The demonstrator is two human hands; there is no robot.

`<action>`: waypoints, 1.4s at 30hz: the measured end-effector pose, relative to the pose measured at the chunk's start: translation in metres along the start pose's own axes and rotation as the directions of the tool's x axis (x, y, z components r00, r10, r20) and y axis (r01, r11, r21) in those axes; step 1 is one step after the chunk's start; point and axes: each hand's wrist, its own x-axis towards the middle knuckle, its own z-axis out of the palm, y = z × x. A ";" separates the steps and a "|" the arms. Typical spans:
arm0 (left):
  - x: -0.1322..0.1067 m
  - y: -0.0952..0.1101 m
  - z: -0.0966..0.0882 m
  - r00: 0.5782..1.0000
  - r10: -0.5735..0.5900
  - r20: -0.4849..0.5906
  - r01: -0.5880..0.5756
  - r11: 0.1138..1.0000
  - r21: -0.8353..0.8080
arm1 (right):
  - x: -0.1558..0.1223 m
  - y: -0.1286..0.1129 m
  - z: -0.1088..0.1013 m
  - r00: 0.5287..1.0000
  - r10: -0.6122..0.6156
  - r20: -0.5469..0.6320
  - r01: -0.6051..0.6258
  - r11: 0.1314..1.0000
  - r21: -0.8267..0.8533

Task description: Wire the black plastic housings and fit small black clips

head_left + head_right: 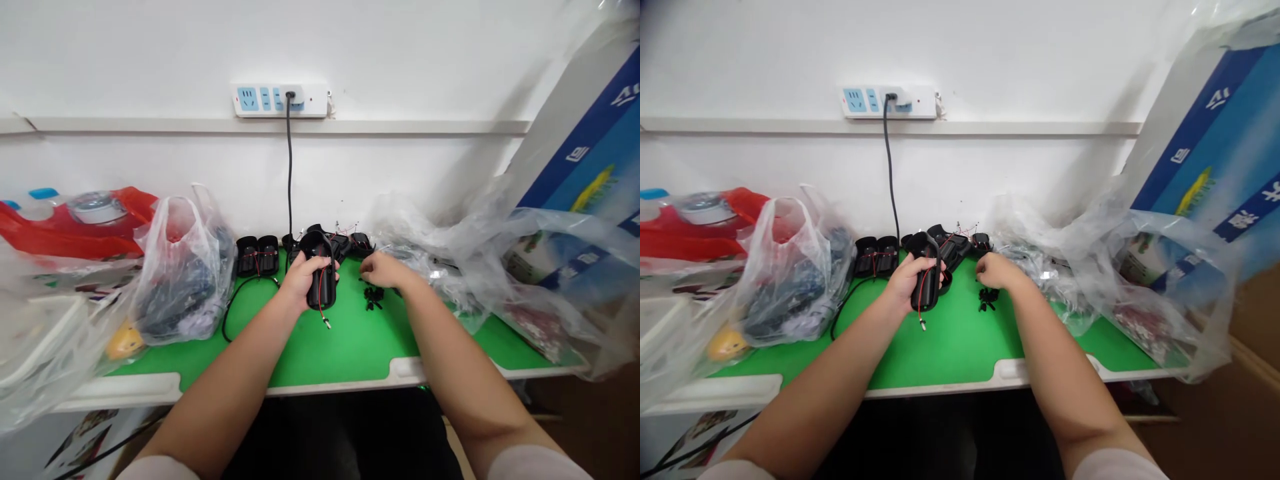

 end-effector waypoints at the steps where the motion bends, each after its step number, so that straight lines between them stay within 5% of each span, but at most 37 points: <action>1: 0.000 0.000 0.000 1.000 -0.004 0.011 0.004 1.000 0.003 | 0.001 -0.001 0.003 1.000 0.004 0.003 -0.004 0.999 -0.037; 7: -0.003 -0.001 -0.001 0.996 -0.048 0.077 0.048 0.999 -0.004 | 0.007 -0.006 0.015 0.989 0.147 0.011 -0.141 0.968 -0.210; 12: -0.007 0.001 0.001 0.995 -0.051 0.086 0.050 0.999 0.021 | 0.010 -0.010 0.018 0.987 0.151 -0.053 -0.159 0.965 -0.207; 14: -0.008 0.001 0.001 0.996 -0.051 0.078 0.049 0.998 0.027 | 0.010 -0.011 0.016 0.986 0.124 -0.112 -0.138 0.983 -0.125; 16: -0.008 0.002 0.002 0.996 -0.042 0.073 0.040 0.999 0.026 | 0.008 -0.013 0.012 0.979 0.113 -0.170 -0.087 0.984 0.154; 18: -0.008 0.002 0.002 0.996 -0.029 0.083 0.028 0.999 0.019 | 0.004 -0.018 0.007 0.974 0.136 -0.180 -0.005 0.808 0.589; 20: -0.009 0.004 0.003 0.996 -0.025 0.090 0.023 1.000 0.017 | -0.002 -0.026 0.002 0.984 0.116 -0.134 0.066 0.461 0.885; 22: -0.009 0.005 0.004 0.997 -0.014 0.082 0.013 1.000 0.010 | -0.009 -0.037 0.000 0.993 0.024 -0.118 0.112 0.166 0.980; 25: -0.010 0.007 0.005 0.997 0.017 0.073 -0.016 1.000 -0.014 | -0.018 -0.050 -0.001 0.985 -0.146 -0.093 0.087 -0.048 0.995; 31: -0.008 0.004 0.003 0.997 0.065 0.039 -0.063 0.997 -0.043 | -0.019 -0.052 0.002 0.981 -0.189 -0.042 0.006 -0.184 0.983; 42: -0.007 0.002 0.001 0.990 0.144 -0.007 -0.144 0.989 -0.025 | -0.018 -0.055 0.007 0.973 -0.215 -0.086 0.045 -0.190 0.981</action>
